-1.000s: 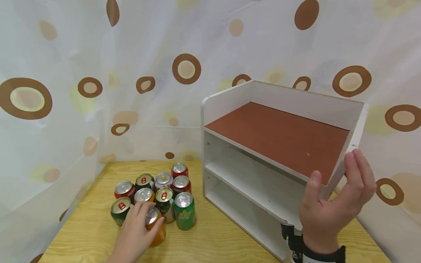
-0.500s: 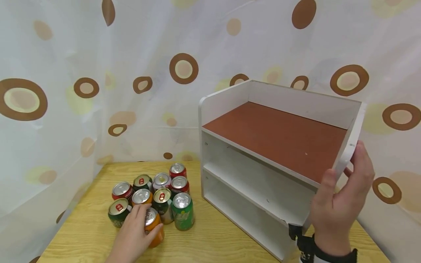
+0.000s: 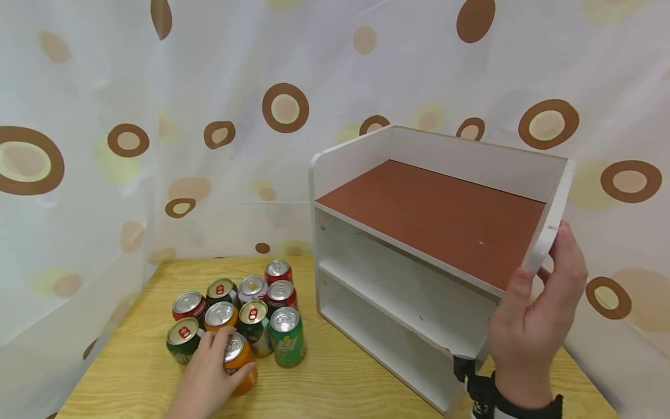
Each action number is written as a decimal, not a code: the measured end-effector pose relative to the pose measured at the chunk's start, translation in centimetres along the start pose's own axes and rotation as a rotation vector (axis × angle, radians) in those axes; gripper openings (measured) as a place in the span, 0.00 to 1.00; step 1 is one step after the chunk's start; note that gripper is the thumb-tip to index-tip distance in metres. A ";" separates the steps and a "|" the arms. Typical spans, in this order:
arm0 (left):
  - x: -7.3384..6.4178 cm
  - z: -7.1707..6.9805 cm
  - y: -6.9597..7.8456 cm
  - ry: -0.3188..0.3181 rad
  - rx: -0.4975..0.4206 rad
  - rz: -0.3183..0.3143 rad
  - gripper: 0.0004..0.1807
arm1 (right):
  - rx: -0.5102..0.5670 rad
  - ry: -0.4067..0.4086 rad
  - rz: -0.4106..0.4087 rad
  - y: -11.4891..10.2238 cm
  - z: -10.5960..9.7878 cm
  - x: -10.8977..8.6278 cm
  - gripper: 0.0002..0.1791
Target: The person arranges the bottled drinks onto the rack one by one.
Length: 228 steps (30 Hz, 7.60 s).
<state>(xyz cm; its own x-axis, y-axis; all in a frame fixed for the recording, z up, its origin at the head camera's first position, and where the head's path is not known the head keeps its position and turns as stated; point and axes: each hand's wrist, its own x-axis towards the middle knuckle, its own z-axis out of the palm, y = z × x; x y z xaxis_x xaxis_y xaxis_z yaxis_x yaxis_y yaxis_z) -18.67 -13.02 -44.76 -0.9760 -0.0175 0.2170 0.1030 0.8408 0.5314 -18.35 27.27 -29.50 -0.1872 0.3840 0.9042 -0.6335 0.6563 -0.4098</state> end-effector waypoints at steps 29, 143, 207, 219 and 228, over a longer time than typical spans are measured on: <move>0.0 -1.4 0.7 0.009 -0.070 -0.016 0.35 | -0.044 0.010 -0.001 0.0 -0.4 -0.3 0.33; 17.1 -15.1 24.5 -0.197 -0.177 0.655 0.30 | -0.058 0.027 -0.008 0.2 -0.1 -0.6 0.32; 20.7 -8.2 25.5 -0.107 -0.610 0.425 0.42 | -0.012 0.030 -0.051 -0.5 0.2 -0.9 0.35; 20.2 -6.3 24.3 -0.083 -0.537 0.362 0.52 | -0.041 0.000 -0.033 0.0 0.3 -0.9 0.32; 18.8 -6.0 23.3 -0.157 -0.625 0.359 0.43 | -0.033 0.002 -0.035 0.0 0.4 -0.9 0.32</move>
<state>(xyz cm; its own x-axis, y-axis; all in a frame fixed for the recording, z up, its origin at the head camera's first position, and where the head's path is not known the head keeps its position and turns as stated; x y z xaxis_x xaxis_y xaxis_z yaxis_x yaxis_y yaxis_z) -33.51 3.00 -23.39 -0.8726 0.3178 0.3709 0.4659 0.3139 0.8273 -18.47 26.71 -30.31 -0.1636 0.3613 0.9180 -0.6149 0.6903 -0.3813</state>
